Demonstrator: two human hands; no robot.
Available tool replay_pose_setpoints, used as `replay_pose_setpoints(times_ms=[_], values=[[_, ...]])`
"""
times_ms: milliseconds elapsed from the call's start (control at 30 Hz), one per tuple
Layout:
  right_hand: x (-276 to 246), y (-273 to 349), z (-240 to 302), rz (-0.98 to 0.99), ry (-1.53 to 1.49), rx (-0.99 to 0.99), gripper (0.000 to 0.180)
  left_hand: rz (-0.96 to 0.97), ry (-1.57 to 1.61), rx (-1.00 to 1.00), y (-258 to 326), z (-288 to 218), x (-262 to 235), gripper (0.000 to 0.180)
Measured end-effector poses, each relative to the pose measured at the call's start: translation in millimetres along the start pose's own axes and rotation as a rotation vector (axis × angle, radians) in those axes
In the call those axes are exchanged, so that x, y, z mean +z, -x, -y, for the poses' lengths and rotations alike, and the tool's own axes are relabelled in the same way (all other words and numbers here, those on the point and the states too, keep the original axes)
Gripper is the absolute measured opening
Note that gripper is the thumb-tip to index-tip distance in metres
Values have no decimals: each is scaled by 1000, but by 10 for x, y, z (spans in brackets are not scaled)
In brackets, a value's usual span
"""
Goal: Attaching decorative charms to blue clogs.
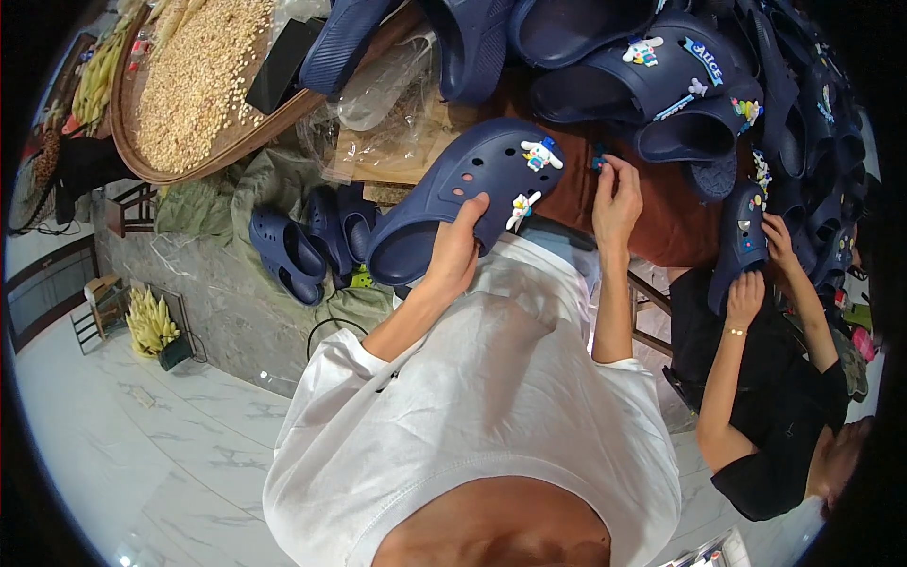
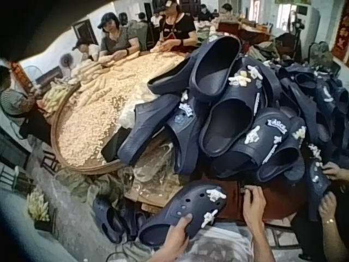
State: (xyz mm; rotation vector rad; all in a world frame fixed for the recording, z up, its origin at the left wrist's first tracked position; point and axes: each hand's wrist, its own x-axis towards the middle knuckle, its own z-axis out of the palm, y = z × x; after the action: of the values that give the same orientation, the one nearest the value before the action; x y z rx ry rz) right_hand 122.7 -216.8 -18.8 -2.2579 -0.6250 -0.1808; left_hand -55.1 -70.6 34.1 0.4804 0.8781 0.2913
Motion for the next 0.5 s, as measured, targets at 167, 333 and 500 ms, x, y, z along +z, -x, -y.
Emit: replay_pose_setpoints(times_ms=[167, 333, 500], values=[[-132, 10, 529, 143, -433, 118, 14, 44, -108, 139, 30, 82, 80, 42], [-34, 40, 947, 450, -782, 252, 15, 142, -268, 196, 53, 101, 161, 50], [21, -42, 1121, 416, -602, 73, 17, 168, -382, 267, 46, 207, 134, 48]])
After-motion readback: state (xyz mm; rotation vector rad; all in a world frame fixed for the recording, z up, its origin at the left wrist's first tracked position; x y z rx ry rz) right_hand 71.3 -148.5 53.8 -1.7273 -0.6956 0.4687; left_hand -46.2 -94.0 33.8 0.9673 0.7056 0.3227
